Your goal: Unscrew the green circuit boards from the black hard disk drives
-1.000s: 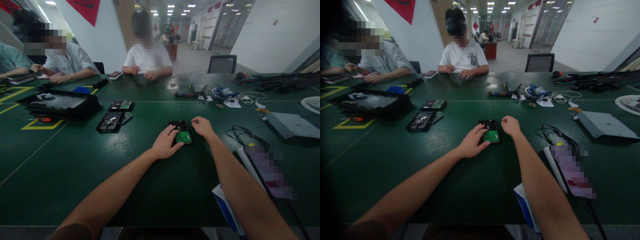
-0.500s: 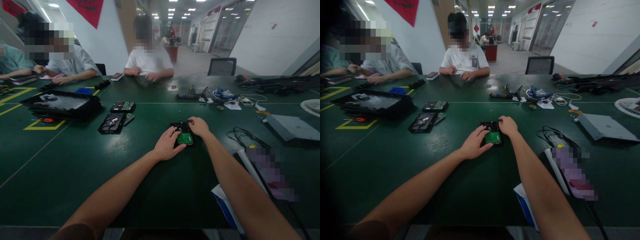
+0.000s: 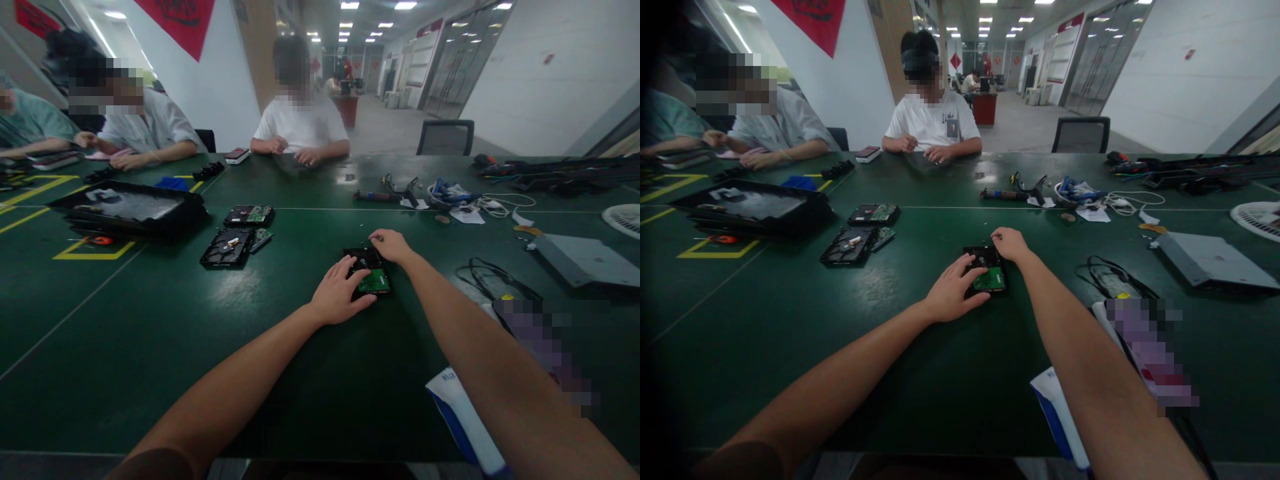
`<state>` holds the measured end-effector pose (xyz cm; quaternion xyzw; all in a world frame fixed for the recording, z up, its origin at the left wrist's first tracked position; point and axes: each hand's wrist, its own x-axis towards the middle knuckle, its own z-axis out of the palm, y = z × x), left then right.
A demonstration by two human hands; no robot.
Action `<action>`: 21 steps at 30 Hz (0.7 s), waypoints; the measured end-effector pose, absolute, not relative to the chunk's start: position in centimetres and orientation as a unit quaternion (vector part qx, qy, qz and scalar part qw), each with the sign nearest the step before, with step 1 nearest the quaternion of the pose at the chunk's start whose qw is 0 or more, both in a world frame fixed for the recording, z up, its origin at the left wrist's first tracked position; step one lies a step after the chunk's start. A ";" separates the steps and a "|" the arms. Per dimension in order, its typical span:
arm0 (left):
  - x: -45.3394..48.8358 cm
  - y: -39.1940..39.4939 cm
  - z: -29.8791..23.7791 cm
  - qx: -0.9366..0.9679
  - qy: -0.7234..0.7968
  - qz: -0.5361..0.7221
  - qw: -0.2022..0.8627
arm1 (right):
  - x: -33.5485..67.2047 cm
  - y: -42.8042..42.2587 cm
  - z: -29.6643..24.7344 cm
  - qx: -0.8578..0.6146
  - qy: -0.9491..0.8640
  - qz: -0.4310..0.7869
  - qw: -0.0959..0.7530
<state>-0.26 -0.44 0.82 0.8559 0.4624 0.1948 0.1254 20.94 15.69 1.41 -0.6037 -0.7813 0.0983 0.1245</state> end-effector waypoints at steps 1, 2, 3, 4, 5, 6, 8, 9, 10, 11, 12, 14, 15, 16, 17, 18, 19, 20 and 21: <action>-0.3 -0.5 0.9 0.856 0.462 0.195 0.125 | 20.7 16.0 1.6 -0.602 -0.783 0.097 0.124; -0.3 -0.5 0.9 0.856 0.462 0.195 0.125 | 20.4 16.3 1.8 -0.600 -0.785 0.095 0.123; -0.3 -0.5 1.0 0.856 0.462 0.195 0.124 | 20.1 16.6 1.9 -0.597 -0.787 0.095 0.121; -0.2 -0.5 1.0 0.857 0.462 0.194 0.123 | 19.8 16.8 2.0 -0.595 -0.789 0.094 0.121; -0.2 -0.5 1.0 0.857 0.462 0.194 0.122 | 19.5 17.1 2.0 -0.591 -0.792 0.093 0.120; -0.2 -0.5 0.9 0.857 0.462 0.193 0.121 | 19.3 17.3 1.9 -0.588 -0.795 0.092 0.119; -0.2 -0.4 0.9 0.858 0.461 0.193 0.120 | 18.8 17.6 1.7 -0.583 -0.799 0.090 0.117; -0.2 -0.4 0.8 0.858 0.460 0.193 0.120 | 18.7 17.7 1.6 -0.581 -0.801 0.090 0.116; -0.2 -0.4 0.8 0.858 0.461 0.194 0.119 | 18.6 17.7 1.4 -0.580 -0.802 0.089 0.115; -0.1 -0.4 0.7 0.858 0.461 0.195 0.117 | 18.6 17.7 1.2 -0.580 -0.802 0.088 0.115; -0.1 -0.4 0.7 0.858 0.461 0.195 0.116 | 18.7 17.7 1.1 -0.580 -0.802 0.086 0.114; -0.1 -0.4 0.6 0.858 0.461 0.197 0.113 | 19.0 17.7 0.9 -0.583 -0.800 0.084 0.113; -0.1 -0.4 0.6 0.858 0.461 0.196 0.112 | 19.2 17.7 0.9 -0.585 -0.799 0.083 0.111; -0.1 -0.5 0.6 0.858 0.462 0.195 0.111 | 19.5 17.7 0.9 -0.587 -0.798 0.082 0.110; -0.1 -0.5 0.6 0.858 0.462 0.193 0.110 | 19.7 17.7 1.0 -0.589 -0.796 0.082 0.108; -0.1 -0.5 0.6 0.859 0.463 0.191 0.109 | 20.0 17.7 1.0 -0.592 -0.795 0.082 0.106; -0.1 -0.5 0.6 0.859 0.464 0.189 0.108 | 20.2 17.7 1.1 -0.596 -0.792 0.082 0.104; -0.1 -0.5 0.7 0.859 0.464 0.188 0.108 | 20.5 17.7 1.1 -0.600 -0.789 0.082 0.103; -0.1 -0.5 0.7 0.859 0.464 0.187 0.108 | 20.7 17.6 1.2 -0.604 -0.786 0.083 0.103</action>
